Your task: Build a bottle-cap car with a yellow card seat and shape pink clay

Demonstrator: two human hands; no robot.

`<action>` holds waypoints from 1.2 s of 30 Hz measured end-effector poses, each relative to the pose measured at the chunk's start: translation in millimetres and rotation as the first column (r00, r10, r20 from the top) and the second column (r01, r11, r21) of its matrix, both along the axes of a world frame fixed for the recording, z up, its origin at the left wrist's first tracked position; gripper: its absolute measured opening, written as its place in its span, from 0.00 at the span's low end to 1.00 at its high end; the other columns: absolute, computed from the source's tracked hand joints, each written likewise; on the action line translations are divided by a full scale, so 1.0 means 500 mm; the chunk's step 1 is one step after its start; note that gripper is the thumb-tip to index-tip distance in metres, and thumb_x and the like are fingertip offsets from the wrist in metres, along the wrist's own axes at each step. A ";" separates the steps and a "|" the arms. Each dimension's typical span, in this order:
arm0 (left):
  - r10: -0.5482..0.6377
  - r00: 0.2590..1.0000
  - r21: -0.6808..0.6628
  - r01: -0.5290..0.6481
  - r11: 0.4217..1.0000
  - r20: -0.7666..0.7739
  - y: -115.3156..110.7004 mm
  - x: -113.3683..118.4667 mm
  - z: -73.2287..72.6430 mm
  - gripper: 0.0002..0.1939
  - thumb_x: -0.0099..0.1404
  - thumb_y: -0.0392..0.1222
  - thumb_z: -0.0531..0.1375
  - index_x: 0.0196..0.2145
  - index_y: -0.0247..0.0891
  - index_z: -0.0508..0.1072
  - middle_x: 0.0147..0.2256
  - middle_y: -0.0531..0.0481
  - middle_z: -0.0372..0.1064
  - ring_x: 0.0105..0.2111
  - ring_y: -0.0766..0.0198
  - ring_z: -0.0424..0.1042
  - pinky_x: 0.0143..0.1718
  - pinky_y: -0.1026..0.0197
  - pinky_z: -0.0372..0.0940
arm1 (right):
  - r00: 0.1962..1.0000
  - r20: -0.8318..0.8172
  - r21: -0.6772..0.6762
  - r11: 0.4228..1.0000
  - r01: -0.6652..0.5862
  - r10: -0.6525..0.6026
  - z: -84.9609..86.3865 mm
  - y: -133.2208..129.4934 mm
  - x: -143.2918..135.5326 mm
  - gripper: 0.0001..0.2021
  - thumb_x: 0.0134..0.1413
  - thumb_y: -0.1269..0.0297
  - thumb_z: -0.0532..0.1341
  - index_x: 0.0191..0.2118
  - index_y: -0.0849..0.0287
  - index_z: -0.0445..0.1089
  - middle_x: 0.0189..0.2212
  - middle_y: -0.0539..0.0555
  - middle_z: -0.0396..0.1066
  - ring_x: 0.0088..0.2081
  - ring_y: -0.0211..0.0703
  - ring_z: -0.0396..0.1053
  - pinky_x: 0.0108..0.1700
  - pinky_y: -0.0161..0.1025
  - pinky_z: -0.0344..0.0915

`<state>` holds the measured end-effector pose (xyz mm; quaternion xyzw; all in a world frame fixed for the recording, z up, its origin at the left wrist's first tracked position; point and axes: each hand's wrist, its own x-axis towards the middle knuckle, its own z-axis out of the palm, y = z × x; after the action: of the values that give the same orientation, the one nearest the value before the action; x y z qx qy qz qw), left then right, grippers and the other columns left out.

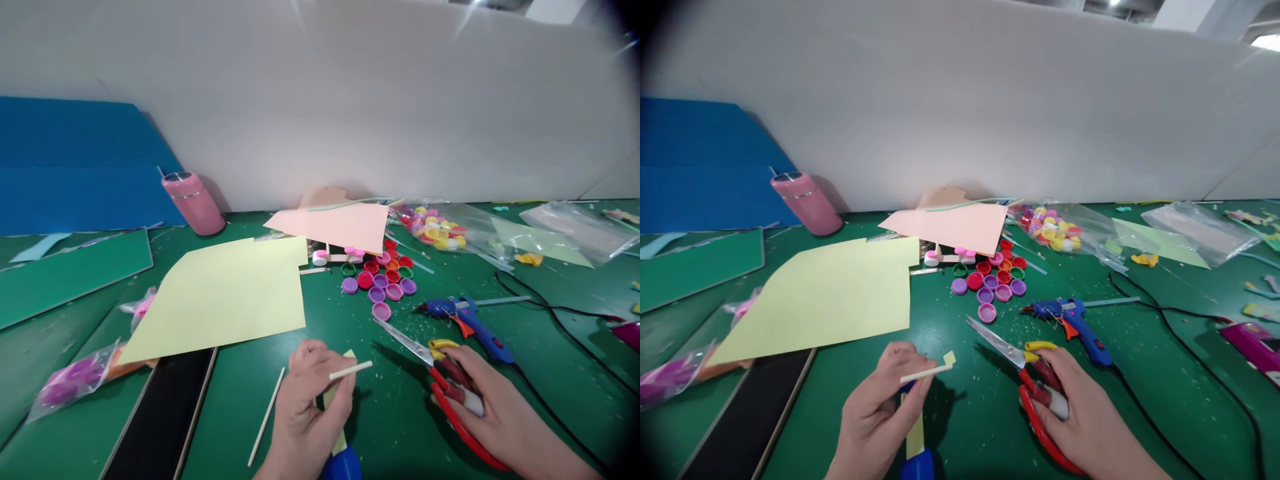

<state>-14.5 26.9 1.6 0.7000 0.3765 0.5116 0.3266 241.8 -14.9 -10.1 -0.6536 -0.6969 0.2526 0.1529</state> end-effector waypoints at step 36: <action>0.308 0.883 -0.698 0.031 0.715 0.355 0.009 0.002 -0.030 0.15 0.59 0.47 0.55 0.29 0.34 0.76 0.29 0.48 0.71 0.31 0.61 0.67 0.34 0.63 0.60 | 0.956 0.147 0.282 0.916 -0.285 0.252 0.037 0.073 -0.154 0.12 0.55 0.67 0.53 0.46 0.57 0.64 0.41 0.57 0.66 0.42 0.46 0.63 0.43 0.42 0.62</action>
<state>-13.5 31.2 -13.6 0.3610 0.5057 0.5057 0.5984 165.0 21.6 8.4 -0.5337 -0.8174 0.1268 0.1762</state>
